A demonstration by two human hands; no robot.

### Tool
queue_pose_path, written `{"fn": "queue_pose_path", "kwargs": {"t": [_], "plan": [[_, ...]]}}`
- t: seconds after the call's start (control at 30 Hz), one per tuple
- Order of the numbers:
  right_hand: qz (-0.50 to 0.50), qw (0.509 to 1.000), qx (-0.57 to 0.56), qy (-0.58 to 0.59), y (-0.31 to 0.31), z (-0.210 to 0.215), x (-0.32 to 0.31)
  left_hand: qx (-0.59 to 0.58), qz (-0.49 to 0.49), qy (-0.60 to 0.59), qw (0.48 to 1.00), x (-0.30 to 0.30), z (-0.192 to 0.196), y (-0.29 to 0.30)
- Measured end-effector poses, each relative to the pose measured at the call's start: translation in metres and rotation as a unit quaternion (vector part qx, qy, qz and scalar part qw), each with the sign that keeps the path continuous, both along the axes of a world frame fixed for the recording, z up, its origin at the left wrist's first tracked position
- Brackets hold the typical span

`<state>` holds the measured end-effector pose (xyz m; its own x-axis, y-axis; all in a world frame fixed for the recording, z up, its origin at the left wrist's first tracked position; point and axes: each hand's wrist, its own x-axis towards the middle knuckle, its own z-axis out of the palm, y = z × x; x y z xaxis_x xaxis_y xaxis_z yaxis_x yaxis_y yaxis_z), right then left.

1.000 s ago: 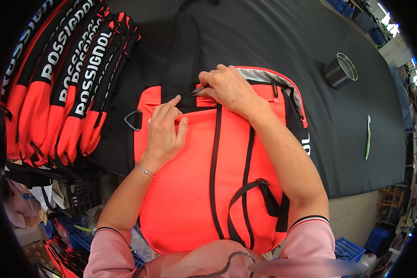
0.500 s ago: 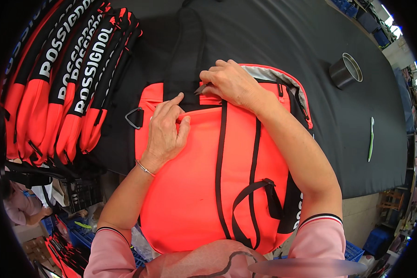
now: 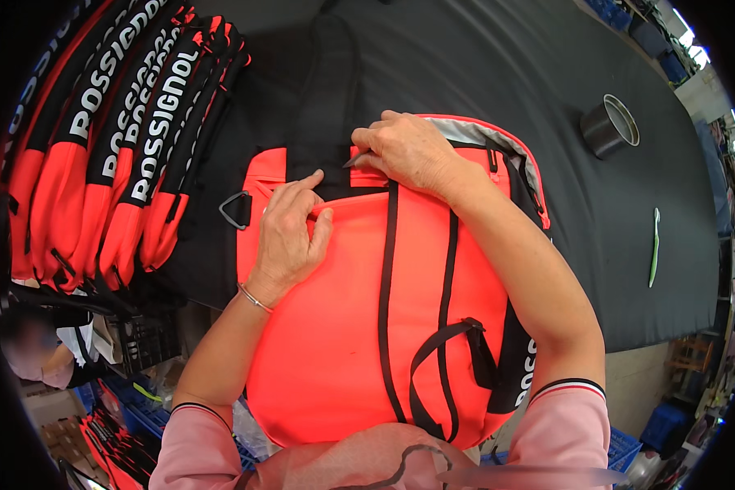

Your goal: The recorder uses snips and a brush to trim loose threads and clean a series of red Rossignol backpacks on a factory assembly table.

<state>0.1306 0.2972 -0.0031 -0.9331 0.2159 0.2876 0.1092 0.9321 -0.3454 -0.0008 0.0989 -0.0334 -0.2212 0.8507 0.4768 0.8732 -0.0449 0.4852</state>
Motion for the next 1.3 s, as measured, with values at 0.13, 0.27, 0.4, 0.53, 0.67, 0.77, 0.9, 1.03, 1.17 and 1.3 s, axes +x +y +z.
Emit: {"fn": "queue_pose_path", "kwargs": {"t": [0.13, 0.27, 0.4, 0.53, 0.67, 0.77, 0.9, 1.03, 1.17, 1.3], "plan": [[-0.020, 0.989, -0.079, -0.125, 0.005, 0.009, 0.000, 0.007, 0.000, 0.000, 1.000, 0.001, -0.001, -0.001], [-0.036, 0.982, -0.187, 0.017, -0.013, 0.013, -0.019, 0.030, -0.001, 0.030, 0.999, 0.003, 0.000, -0.001], [-0.002, 0.998, -0.007, 0.065, -0.022, -0.005, -0.040, 0.033, -0.009, 0.023, 0.999, 0.003, 0.000, -0.001], [0.000, 0.997, 0.040, 0.064, -0.025, 0.000, -0.042, 0.037, -0.007, 0.023, 0.999, 0.003, 0.000, -0.002], [0.004, 0.994, 0.056, 0.092, -0.023, -0.006, -0.042, 0.047, -0.013, 0.011, 0.999, 0.004, -0.001, -0.001], [0.009, 0.995, 0.038, 0.090, -0.023, -0.006, -0.043, 0.043, -0.009, 0.022, 0.999, 0.004, -0.001, -0.002], [0.005, 0.996, 0.041, 0.079, -0.024, -0.004, -0.042, 0.045, -0.012, 0.019, 0.999, 0.003, -0.001, -0.001], [0.025, 0.994, 0.033, 0.101, -0.027, -0.009, -0.038, 0.045, -0.015, 0.017, 0.999, 0.003, -0.001, 0.000], [0.032, 0.994, 0.049, 0.092, -0.026, -0.009, -0.041, 0.051, -0.014, 0.015, 0.998, 0.003, -0.002, 0.001], [0.008, 0.993, 0.050, 0.109, -0.027, -0.011, -0.042, 0.053, -0.014, 0.012, 0.998, 0.002, -0.002, 0.001]]}}
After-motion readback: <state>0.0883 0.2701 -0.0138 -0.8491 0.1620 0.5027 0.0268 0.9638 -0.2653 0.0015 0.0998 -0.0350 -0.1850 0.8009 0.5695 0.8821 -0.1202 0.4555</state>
